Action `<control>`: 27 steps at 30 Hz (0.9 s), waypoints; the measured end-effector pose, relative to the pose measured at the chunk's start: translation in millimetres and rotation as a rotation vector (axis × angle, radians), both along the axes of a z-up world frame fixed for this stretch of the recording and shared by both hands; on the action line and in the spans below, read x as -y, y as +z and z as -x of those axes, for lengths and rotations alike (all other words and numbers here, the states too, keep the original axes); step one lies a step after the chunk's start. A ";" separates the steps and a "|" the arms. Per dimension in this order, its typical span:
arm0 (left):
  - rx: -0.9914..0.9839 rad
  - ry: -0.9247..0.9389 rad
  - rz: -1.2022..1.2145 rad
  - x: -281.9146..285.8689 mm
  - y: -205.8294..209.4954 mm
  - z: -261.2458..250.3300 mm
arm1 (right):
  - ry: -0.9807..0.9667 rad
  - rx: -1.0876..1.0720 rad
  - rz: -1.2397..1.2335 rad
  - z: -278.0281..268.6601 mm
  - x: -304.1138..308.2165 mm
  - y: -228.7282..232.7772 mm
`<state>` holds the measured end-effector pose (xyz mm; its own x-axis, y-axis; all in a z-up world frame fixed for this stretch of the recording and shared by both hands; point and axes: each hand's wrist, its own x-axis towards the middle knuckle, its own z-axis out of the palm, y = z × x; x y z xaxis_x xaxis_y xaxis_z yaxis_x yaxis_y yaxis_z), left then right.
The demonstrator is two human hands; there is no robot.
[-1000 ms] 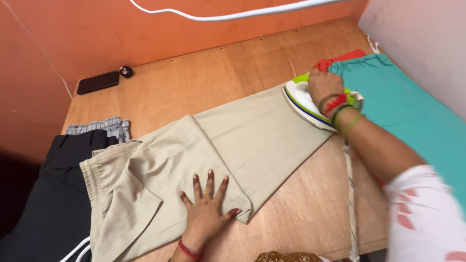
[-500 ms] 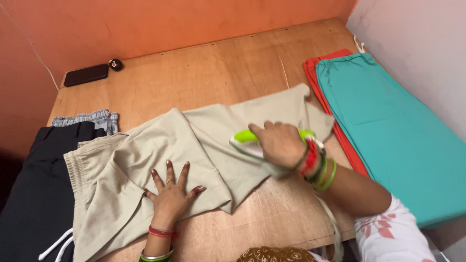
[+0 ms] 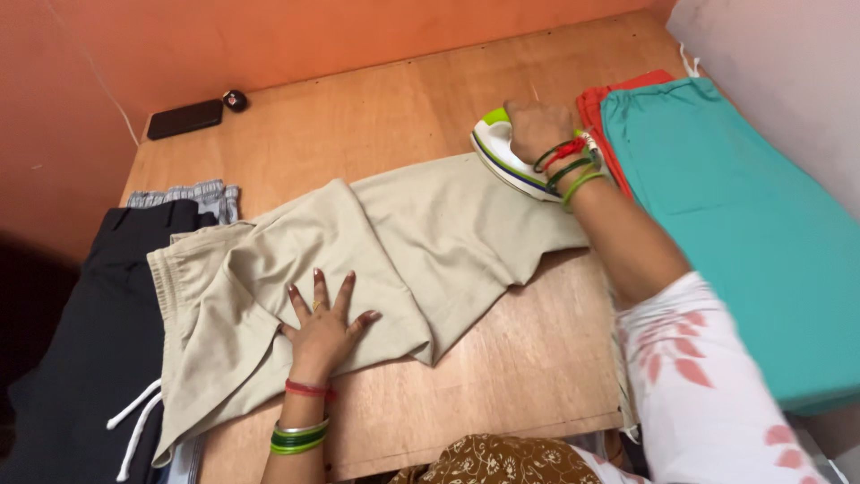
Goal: The person irons a pair of beige pants on a wooden table. They repeatedly smooth the fabric with one hand while moving a green iron over the surface with the other, adjusting the garment several times to cover different areas.
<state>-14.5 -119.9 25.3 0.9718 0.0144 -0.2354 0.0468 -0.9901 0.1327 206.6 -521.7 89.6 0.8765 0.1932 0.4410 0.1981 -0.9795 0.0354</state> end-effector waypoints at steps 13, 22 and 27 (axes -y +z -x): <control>0.056 0.015 -0.027 -0.8 -4.7 -2.1 | 0.383 -0.340 -0.650 180.4 68.3 50.7; 0.099 0.010 -0.041 -1.1 -11.4 -5.8 | -0.337 -0.335 -0.125 62.0 214.5 -134.2; 0.110 0.020 -0.052 -1.3 -15.8 -3.7 | -0.462 -0.365 -0.177 53.3 263.5 -122.3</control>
<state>-10.9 -118.6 9.6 0.9912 0.0434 -0.1253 0.0546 -0.9947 0.0870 153.3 -785.2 -32.6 0.9526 -0.2916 0.0868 -0.2799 -0.9518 -0.1256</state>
